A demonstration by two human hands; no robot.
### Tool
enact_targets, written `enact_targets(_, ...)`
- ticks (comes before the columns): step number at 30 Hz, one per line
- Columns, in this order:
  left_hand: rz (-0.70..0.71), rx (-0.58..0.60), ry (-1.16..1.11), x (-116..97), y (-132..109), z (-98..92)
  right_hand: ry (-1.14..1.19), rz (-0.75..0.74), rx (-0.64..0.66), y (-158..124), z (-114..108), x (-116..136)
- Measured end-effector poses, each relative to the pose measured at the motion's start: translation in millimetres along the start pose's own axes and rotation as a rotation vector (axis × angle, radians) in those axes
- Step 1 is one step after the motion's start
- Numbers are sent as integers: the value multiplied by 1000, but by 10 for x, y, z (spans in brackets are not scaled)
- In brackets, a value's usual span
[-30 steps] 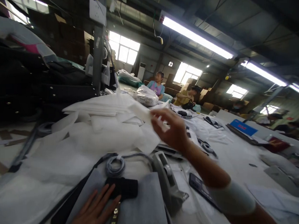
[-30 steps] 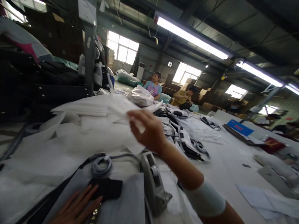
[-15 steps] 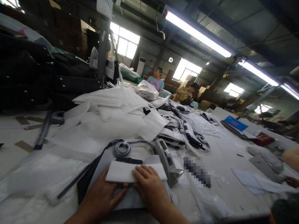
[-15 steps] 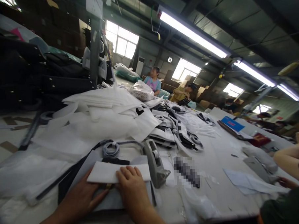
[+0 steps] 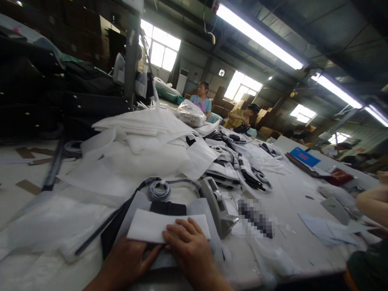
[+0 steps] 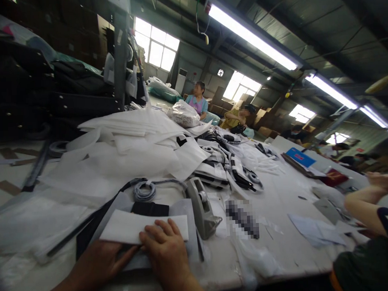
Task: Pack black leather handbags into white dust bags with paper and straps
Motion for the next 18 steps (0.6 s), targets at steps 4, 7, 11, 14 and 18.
enact_targets(4,87,-51,-2,-131,-97,-361,23,25,54,-36,-4,-55)
enact_targets(7,123,-179,-17,-262,-75,-727,13,29,56,-64,31,-63)
enact_targets(11,103,-150,-45,-357,212,-715,-5,20,23,-104,124,-66)
enact_targets(14,141,-66,3,-325,372,-330,10,15,-64,-142,167,-67)
enact_targets(18,253,21,130,-235,283,102,81,-19,-138,-212,111,-56)
Point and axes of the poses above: each hand's wrist, its own y-axis towards the middle knuckle, its own z-axis out of the palm, x = y × z, the point moved 6 cm from there along y, towards the middle knuckle, and after that the axes turned 2 degrees about x, right-handed, at the moved point
